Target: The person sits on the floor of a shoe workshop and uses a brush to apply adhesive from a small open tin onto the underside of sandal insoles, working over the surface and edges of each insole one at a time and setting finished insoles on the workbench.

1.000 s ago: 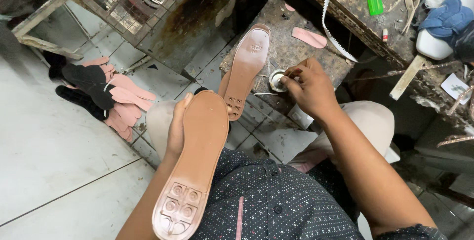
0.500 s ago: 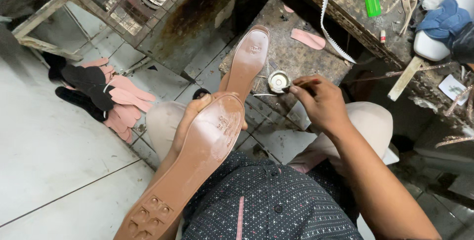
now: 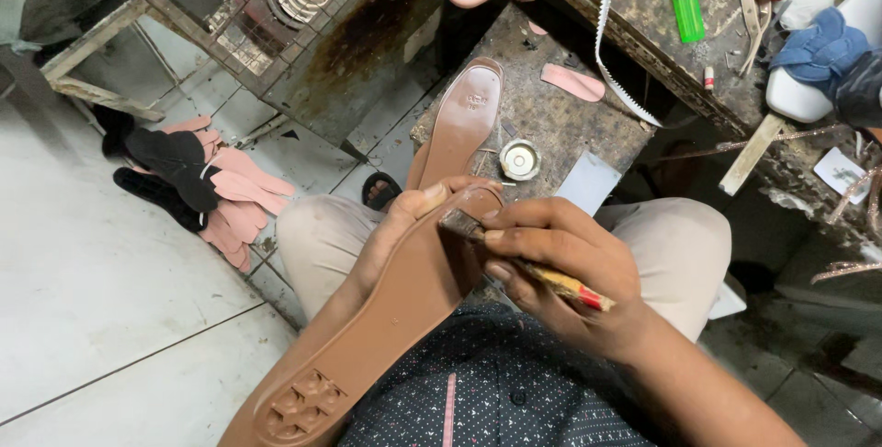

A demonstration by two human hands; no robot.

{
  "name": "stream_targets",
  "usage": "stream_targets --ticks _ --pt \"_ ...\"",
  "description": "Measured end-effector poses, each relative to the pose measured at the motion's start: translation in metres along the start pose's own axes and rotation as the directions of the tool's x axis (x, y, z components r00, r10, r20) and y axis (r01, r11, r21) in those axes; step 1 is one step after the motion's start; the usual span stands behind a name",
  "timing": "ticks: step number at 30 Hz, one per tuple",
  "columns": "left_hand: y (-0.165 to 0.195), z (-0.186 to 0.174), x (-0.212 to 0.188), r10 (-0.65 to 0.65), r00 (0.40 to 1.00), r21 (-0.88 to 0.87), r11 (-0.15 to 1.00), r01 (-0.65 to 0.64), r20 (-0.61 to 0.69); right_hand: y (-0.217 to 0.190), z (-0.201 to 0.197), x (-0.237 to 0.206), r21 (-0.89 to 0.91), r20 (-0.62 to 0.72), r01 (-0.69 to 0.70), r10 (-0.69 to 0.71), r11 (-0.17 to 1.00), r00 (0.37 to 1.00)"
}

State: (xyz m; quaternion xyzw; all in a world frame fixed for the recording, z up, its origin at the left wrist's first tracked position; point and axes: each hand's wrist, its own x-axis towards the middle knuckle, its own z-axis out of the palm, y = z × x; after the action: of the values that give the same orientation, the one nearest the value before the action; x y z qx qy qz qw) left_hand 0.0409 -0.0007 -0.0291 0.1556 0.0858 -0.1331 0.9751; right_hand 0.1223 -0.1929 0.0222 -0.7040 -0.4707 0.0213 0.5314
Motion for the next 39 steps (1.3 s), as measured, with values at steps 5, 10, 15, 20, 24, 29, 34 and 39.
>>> stream_targets --ticks 5,10,15,20,24,29,34,39 --pt "0.004 -0.004 0.002 0.003 1.0 0.075 0.997 -0.002 -0.022 0.001 -0.004 -0.001 -0.058 0.022 0.008 -0.007 0.998 1.0" --pt "0.001 -0.009 0.003 -0.016 1.0 0.026 1.0 0.016 -0.014 -0.001 -0.003 -0.003 -0.057 0.04 0.042 -0.04 0.997 0.998" --pt "0.004 -0.014 0.007 -0.006 0.997 0.134 0.991 0.015 -0.073 -0.004 0.004 -0.001 -0.191 -0.027 0.064 -0.071 0.979 0.997" --pt "0.004 -0.014 0.007 -0.023 0.998 0.057 0.998 0.027 -0.066 -0.007 0.007 0.0 -0.177 -0.037 0.081 -0.089 0.981 0.995" --pt "0.006 -0.008 0.003 0.01 0.992 0.244 0.97 0.02 -0.122 -0.007 0.007 0.002 -0.222 -0.038 0.093 -0.104 0.971 0.994" --pt "0.007 0.0 0.004 0.026 0.991 0.264 0.964 0.009 -0.13 -0.011 0.007 0.002 -0.252 -0.038 0.082 -0.095 0.964 0.995" --pt "0.01 0.006 0.0 0.072 0.989 0.438 0.899 -0.008 -0.13 -0.012 0.008 0.002 -0.281 -0.068 0.052 -0.074 0.958 0.995" --pt "0.01 0.006 0.001 0.065 0.992 0.403 0.915 -0.015 -0.112 -0.012 0.009 0.002 -0.268 -0.074 0.043 -0.065 0.962 0.995"
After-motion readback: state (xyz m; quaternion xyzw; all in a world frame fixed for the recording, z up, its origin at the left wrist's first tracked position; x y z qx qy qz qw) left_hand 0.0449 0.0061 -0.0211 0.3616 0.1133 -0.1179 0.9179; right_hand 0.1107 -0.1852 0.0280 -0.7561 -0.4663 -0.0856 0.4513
